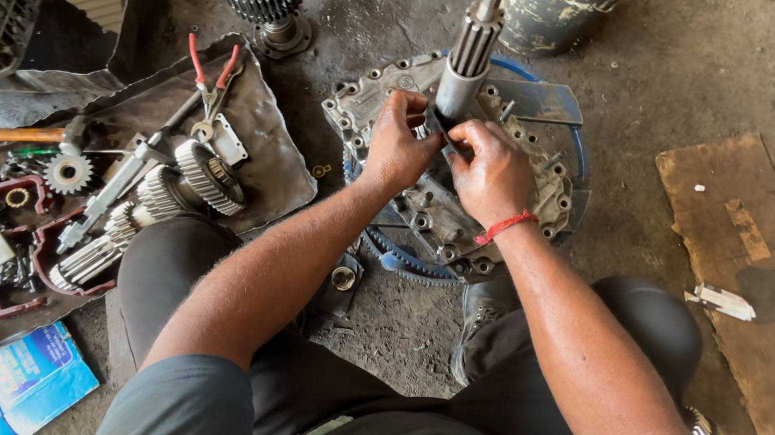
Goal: The person sits on the floor and assembles a gearbox. They wipe a shaft with a rag, dip it into a bucket of lubricant, and insert it into the casing. They then fit a gear onto the shaft and rotate the assembly to check movement.
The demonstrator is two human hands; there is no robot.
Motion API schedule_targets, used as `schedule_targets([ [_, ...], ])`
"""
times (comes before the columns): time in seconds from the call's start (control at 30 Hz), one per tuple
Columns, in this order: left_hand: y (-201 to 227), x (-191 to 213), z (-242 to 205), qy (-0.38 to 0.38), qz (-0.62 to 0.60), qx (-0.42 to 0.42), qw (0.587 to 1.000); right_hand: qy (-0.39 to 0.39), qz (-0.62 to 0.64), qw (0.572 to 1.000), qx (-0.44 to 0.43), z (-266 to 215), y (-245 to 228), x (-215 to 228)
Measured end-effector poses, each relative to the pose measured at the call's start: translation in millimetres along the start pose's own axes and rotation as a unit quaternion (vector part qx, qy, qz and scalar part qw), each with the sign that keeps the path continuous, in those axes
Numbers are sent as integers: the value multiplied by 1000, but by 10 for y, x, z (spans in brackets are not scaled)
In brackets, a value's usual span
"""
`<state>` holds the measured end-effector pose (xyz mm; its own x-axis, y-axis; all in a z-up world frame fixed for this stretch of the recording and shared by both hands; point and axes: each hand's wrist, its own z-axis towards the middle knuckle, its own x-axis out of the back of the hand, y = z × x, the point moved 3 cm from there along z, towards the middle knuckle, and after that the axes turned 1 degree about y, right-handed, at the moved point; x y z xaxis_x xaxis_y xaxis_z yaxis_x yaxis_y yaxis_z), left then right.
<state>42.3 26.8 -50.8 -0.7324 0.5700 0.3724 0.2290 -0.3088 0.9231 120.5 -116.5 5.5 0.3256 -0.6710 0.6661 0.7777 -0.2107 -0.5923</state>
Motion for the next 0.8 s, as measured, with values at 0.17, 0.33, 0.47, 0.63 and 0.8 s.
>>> schedule_targets([
  [0.17, 100, -109, 5, -3, -81, 6, 997, 24, 4, 999, -33, 47, 97, 82],
  [0.33, 123, -140, 5, 50, -24, -44, 997, 60, 8, 998, -30, 87, 204, 138],
  [0.47, 106, -180, 27, 47, -74, -59, 994, 79, 7, 997, -20, 118, 265, 168],
  [0.63, 68, -258, 110, 46, -102, -82, 990, 89, 19, 995, -41, 144, 302, 160],
  [0.8, -37, -363, 263, -4, -46, -57, 997, 98, 21, 994, -33, 188, 335, 187],
])
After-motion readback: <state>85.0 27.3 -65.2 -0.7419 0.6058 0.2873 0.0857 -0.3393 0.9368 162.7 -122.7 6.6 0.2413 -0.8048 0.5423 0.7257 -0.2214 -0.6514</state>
